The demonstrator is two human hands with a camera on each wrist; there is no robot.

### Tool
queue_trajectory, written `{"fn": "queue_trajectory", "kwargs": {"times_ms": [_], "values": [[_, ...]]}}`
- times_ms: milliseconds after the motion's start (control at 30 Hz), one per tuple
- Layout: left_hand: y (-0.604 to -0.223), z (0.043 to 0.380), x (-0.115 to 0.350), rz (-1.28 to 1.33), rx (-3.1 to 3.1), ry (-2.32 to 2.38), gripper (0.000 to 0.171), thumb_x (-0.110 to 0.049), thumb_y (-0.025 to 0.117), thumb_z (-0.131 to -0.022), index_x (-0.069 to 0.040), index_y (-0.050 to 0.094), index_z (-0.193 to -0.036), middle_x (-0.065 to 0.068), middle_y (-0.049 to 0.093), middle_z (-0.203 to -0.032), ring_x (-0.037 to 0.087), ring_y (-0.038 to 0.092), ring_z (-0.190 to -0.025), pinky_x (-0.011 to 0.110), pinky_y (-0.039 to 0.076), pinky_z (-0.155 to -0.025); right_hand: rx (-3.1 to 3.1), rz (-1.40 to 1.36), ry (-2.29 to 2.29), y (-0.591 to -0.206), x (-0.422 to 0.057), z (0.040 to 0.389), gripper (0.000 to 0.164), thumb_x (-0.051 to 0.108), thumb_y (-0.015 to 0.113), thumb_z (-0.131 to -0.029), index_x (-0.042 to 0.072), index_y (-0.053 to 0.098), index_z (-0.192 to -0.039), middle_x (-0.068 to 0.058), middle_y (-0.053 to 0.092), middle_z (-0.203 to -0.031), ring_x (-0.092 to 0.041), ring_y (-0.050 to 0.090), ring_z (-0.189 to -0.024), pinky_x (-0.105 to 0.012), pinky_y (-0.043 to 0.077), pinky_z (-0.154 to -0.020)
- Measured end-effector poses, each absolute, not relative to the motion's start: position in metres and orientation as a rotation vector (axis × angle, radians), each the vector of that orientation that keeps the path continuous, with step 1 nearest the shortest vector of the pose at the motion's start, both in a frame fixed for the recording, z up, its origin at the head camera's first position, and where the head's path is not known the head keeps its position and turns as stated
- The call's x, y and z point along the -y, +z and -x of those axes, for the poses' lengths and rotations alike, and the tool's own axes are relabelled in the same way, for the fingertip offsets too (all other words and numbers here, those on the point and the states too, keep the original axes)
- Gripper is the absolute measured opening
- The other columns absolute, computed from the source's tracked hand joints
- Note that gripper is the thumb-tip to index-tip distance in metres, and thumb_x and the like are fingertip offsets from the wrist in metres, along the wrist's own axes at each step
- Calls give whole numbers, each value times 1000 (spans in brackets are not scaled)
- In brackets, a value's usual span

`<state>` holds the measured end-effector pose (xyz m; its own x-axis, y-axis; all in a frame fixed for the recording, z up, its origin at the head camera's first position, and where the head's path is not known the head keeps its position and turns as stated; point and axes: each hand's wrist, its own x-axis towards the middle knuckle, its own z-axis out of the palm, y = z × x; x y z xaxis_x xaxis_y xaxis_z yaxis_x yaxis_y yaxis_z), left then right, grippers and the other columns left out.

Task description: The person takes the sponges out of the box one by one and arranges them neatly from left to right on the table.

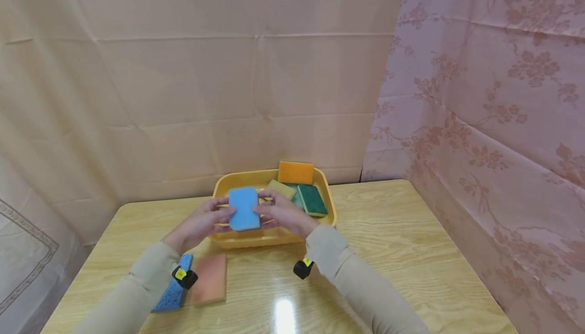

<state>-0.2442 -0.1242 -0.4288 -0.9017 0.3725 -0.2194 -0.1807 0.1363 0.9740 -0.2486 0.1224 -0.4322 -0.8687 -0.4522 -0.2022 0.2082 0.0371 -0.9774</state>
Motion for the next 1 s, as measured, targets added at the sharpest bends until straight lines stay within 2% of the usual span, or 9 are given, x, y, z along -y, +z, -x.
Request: {"fn": "queue_trajectory", "kwargs": {"times_ms": [133, 500, 667, 1000], "values": [[-431, 242, 125, -191, -2013, 1812, 60, -24, 63, -102, 3, 35, -148, 25, 49, -134, 32, 63, -109, 55, 48, -101, -1884, 253, -1872, -433, -123, 245, 59, 24, 66, -101, 7, 37, -149, -19, 57, -132, -33, 67, -102, -46, 57, -90], [-433, 235, 125, -213, -2023, 1817, 60, -24, 63, -102, 4, 35, -148, 26, 52, -134, 32, 62, -112, 50, 53, -96, -1968, 306, -1809, -431, -124, 236, 64, 25, 65, -101, 3, 33, -153, -19, 56, -126, -31, 68, -99, -47, 58, -88], [-433, 231, 125, -226, -2026, 1824, 59, -25, 64, -102, 2, 37, -147, 24, 52, -134, 31, 62, -112, 49, 54, -95, -2004, 305, -1783, -431, -125, 232, 65, 28, 67, -100, 7, 36, -153, -17, 54, -124, -30, 69, -97, -43, 59, -86], [-438, 219, 129, -248, -2020, 1811, 65, -29, 68, -99, 0, 36, -148, 23, 52, -134, 30, 61, -113, 48, 53, -97, -2076, 393, -1735, -435, -126, 220, 65, 25, 67, -101, 4, 36, -153, -17, 54, -120, -28, 69, -93, -48, 59, -85]]}}
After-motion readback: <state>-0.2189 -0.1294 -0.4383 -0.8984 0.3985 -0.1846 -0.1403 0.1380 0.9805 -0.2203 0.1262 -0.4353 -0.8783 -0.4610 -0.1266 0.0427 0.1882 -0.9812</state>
